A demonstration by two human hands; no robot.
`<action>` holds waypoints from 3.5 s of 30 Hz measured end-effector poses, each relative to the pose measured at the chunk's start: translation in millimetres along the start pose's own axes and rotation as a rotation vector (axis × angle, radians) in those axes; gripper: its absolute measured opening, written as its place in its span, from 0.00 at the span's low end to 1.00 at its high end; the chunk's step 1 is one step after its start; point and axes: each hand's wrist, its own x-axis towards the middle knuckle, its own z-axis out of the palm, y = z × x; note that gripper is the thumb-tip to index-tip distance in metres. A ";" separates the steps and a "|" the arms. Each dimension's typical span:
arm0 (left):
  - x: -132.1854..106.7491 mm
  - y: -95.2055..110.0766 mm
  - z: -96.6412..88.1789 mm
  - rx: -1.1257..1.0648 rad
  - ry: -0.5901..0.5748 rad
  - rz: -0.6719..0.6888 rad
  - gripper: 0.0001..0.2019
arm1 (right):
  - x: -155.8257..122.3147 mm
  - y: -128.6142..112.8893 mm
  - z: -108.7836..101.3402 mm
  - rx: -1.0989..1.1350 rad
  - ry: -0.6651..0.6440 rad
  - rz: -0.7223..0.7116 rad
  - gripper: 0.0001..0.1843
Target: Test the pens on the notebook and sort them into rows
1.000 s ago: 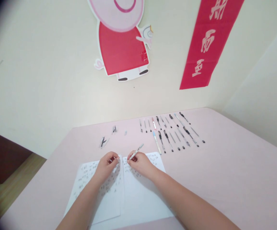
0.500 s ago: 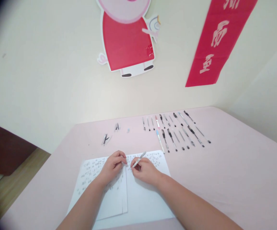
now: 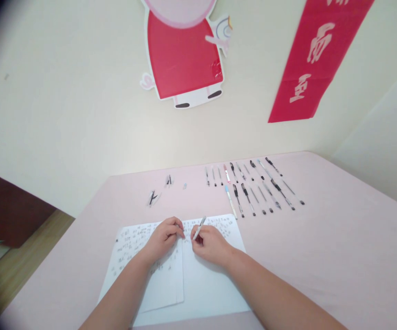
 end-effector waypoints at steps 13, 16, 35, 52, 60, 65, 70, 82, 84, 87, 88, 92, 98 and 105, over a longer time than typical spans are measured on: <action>0.3 1.2 -0.6 -0.005 -0.005 -0.009 0.19 | -0.3 0.7 1.4 -0.017 0.041 -0.027 0.09; 0.3 1.7 -0.9 -0.007 -0.010 -0.017 0.19 | -0.6 0.4 1.0 -0.016 0.045 -0.036 0.10; -0.1 0.7 -0.6 -0.004 -0.013 -0.025 0.19 | -0.3 -0.1 -0.1 0.010 0.023 -0.001 0.09; -0.1 0.7 -0.4 0.001 -0.002 -0.008 0.19 | -1.0 1.0 -0.4 0.025 0.034 -0.017 0.09; -0.3 0.0 0.7 0.000 -0.005 -0.002 0.19 | -2.0 3.0 0.5 0.009 0.038 -0.036 0.10; -0.1 -3.3 1.4 0.001 -0.006 0.010 0.19 | -1.7 4.0 1.5 0.002 0.058 -0.034 0.10; 0.1 -3.2 0.8 0.005 -0.010 0.010 0.19 | 0.6 5.7 2.2 0.084 0.063 0.004 0.08; 0.9 -3.3 1.3 -0.003 -0.011 0.007 0.19 | 7.8 9.6 -4.4 0.412 0.114 0.112 0.13; 0.8 -5.1 1.8 -0.003 -0.014 0.010 0.19 | 8.2 12.2 -4.4 0.416 0.132 0.111 0.14; 0.9 -6.8 2.3 0.000 -0.017 0.009 0.19 | 9.2 14.6 -3.9 0.420 0.149 0.113 0.12; 0.9 -6.8 2.3 0.002 -0.016 0.008 0.19 | 9.5 14.5 -4.0 0.419 0.156 0.110 0.11; 0.8 -5.1 1.5 0.011 -0.016 -0.004 0.18 | 10.1 10.5 -6.5 0.355 0.218 0.106 0.05; 1.5 -2.6 0.4 0.016 -0.020 -0.014 0.18 | 10.7 7.9 -10.0 0.333 0.225 0.147 0.08; 1.3 1.4 0.3 0.000 -0.019 -0.050 0.17 | 11.0 9.1 -14.1 0.361 0.340 0.137 0.11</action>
